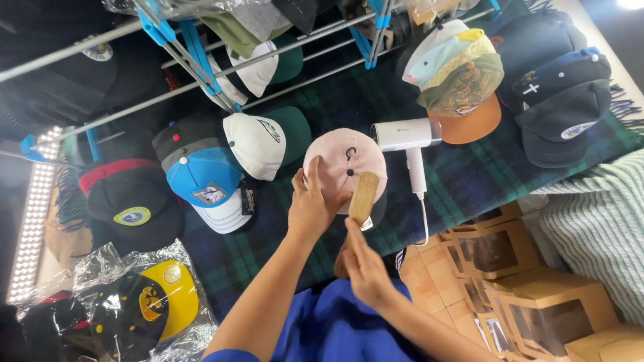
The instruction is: Cleaning and reshaping baseball caps using a handheld steamer and a brush.
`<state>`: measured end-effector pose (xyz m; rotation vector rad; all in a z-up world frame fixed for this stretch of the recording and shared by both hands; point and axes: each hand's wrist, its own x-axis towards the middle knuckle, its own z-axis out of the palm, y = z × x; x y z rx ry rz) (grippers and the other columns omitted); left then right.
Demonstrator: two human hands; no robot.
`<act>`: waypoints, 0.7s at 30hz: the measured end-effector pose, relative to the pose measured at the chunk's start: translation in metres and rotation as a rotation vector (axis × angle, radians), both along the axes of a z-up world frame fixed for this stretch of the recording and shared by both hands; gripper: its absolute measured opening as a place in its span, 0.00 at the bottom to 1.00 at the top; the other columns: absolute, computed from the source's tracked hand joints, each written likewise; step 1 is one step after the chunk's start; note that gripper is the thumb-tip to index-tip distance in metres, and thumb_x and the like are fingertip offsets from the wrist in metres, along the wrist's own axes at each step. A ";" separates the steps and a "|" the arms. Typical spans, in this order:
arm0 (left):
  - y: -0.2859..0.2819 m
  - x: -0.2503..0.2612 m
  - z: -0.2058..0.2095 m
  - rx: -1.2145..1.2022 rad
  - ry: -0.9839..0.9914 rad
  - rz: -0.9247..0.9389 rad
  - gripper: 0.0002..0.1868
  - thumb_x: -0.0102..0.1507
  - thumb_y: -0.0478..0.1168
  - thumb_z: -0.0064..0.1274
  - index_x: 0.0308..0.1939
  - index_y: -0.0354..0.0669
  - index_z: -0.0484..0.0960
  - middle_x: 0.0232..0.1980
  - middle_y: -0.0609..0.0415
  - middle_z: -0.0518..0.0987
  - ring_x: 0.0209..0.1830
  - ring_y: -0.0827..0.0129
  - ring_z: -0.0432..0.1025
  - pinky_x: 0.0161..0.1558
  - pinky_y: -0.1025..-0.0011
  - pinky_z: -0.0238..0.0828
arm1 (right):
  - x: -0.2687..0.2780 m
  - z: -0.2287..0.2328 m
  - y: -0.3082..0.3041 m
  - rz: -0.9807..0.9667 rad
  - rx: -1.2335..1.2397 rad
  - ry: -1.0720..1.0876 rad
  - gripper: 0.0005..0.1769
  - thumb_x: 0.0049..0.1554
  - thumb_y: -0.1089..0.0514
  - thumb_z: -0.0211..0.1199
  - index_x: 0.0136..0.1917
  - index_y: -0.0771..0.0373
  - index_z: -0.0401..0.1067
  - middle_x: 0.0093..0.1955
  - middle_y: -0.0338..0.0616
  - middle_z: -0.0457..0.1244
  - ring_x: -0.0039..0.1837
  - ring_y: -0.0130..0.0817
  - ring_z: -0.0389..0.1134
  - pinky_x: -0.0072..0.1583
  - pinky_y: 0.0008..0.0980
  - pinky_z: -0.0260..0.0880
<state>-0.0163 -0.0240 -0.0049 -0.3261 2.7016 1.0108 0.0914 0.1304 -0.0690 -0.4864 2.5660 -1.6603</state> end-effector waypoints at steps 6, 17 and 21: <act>-0.003 0.003 0.006 0.062 -0.038 0.030 0.55 0.58 0.69 0.57 0.80 0.64 0.43 0.75 0.32 0.53 0.67 0.32 0.66 0.59 0.43 0.74 | -0.052 0.026 0.040 -0.446 -0.388 -0.410 0.44 0.57 0.69 0.40 0.85 0.53 0.42 0.38 0.46 0.59 0.28 0.34 0.61 0.27 0.30 0.70; 0.001 -0.003 0.013 0.099 -0.040 0.087 0.55 0.56 0.67 0.63 0.79 0.68 0.46 0.76 0.36 0.53 0.69 0.36 0.65 0.59 0.44 0.75 | -0.103 -0.046 0.080 -0.550 0.061 -0.436 0.25 0.66 0.45 0.53 0.76 0.40 0.67 0.46 0.64 0.70 0.46 0.50 0.72 0.47 0.48 0.71; -0.001 0.001 0.023 0.196 -0.101 0.142 0.55 0.55 0.62 0.67 0.79 0.70 0.48 0.77 0.36 0.51 0.72 0.35 0.62 0.63 0.43 0.71 | -0.093 -0.100 0.141 -0.386 0.131 -0.550 0.23 0.66 0.52 0.54 0.72 0.36 0.72 0.36 0.59 0.70 0.40 0.46 0.71 0.41 0.43 0.70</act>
